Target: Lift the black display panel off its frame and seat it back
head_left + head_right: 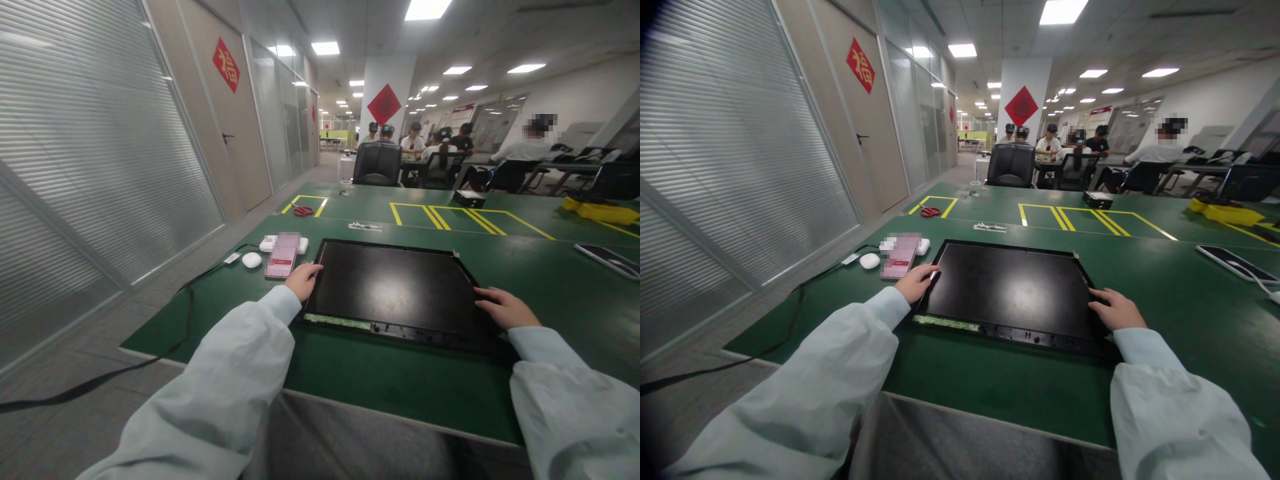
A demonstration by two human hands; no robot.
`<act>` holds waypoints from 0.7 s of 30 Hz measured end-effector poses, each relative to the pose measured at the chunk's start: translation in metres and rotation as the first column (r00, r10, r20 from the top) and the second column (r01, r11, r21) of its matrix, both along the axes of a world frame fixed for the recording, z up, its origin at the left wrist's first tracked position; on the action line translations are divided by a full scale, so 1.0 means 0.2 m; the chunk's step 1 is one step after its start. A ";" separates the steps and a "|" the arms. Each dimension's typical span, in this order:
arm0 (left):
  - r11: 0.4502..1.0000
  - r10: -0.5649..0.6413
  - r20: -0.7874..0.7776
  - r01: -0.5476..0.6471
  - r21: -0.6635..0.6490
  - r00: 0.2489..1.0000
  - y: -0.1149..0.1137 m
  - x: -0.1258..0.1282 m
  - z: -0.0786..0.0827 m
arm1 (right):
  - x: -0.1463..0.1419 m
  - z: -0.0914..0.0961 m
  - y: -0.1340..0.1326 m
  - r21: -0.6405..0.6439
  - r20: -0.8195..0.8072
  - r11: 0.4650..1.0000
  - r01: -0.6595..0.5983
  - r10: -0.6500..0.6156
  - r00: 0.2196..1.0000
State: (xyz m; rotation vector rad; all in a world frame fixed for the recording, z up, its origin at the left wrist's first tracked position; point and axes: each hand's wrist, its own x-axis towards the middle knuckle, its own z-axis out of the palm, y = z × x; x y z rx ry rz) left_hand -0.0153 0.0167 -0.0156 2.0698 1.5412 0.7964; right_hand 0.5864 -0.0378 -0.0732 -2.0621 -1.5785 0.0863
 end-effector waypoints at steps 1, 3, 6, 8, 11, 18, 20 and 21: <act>1.000 0.000 0.060 0.000 -0.003 0.998 0.00 0.00 0.00 | 0.00 0.00 0.00 -0.014 -0.031 1.000 0.020 -0.021 0.999; 1.000 -0.013 0.205 0.018 -0.025 0.979 0.01 -0.01 0.00 | 0.00 0.01 0.00 -0.033 -0.094 0.999 0.041 -0.044 0.995; 0.994 -0.028 0.446 0.073 -0.084 0.895 0.02 -0.02 0.01 | -0.01 0.02 0.00 -0.030 -0.142 0.999 0.037 -0.041 0.989; 0.989 -0.021 0.597 0.106 -0.107 0.802 0.01 -0.01 0.04 | -0.01 0.02 -0.01 -0.005 -0.162 0.999 0.039 -0.039 0.986; 0.981 0.022 0.765 0.135 -0.143 0.644 0.00 0.01 0.07 | -0.01 0.02 -0.01 0.035 -0.183 0.999 0.041 -0.033 0.983; 0.902 0.344 0.834 0.095 -0.421 0.431 -0.01 0.05 0.08 | 0.01 -0.01 0.01 -0.001 -0.175 1.000 0.005 -0.005 0.984; 0.869 0.400 0.824 0.120 -0.480 0.402 0.00 0.05 0.07 | 0.01 0.00 0.01 -0.006 -0.171 1.000 0.005 -0.006 0.985; 0.856 0.416 0.818 0.133 -0.500 0.397 0.00 0.04 0.07 | 0.01 0.00 0.01 -0.009 -0.172 1.000 0.010 -0.012 0.985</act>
